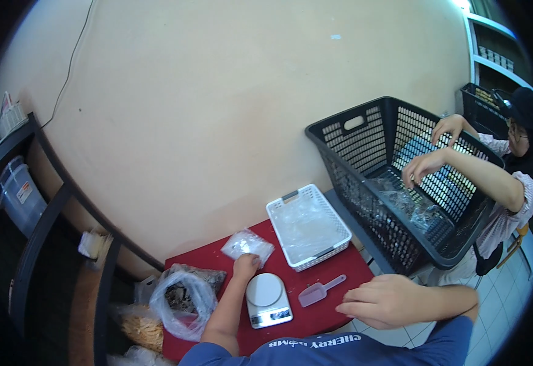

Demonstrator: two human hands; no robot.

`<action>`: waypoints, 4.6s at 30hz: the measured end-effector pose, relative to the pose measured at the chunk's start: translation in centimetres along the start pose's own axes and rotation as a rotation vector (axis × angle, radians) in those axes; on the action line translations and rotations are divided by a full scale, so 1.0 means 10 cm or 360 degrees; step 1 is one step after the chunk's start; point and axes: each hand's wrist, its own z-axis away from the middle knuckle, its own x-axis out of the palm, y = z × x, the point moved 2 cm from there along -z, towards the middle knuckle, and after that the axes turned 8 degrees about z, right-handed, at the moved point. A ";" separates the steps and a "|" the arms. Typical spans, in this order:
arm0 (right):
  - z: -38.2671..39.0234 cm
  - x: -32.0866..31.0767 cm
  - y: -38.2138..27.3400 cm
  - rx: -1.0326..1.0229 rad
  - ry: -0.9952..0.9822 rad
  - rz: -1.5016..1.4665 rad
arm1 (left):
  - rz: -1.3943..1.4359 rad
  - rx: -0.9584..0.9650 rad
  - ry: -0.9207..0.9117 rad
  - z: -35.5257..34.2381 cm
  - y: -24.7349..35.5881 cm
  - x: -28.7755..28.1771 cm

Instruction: Weighing dried mushrooms on a digital scale and placing them into small plastic bags.

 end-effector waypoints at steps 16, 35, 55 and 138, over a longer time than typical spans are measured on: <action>-0.33 2.24 0.25 0.1142 0.0486 -0.1254 | 0.1342 -0.0362 0.0642 0.76 0.93 -0.81; -1.27 2.91 -0.84 0.0719 0.0562 -0.1146 | 0.2000 -0.0174 0.0949 2.33 0.80 -1.08; -1.05 2.59 -0.87 0.1036 0.0779 -0.0707 | 0.1308 0.0303 0.1095 2.16 1.14 -1.05; -4.08 3.71 0.35 0.1236 0.0432 -0.2478 | 0.3171 0.0085 0.0759 2.12 -1.70 -3.30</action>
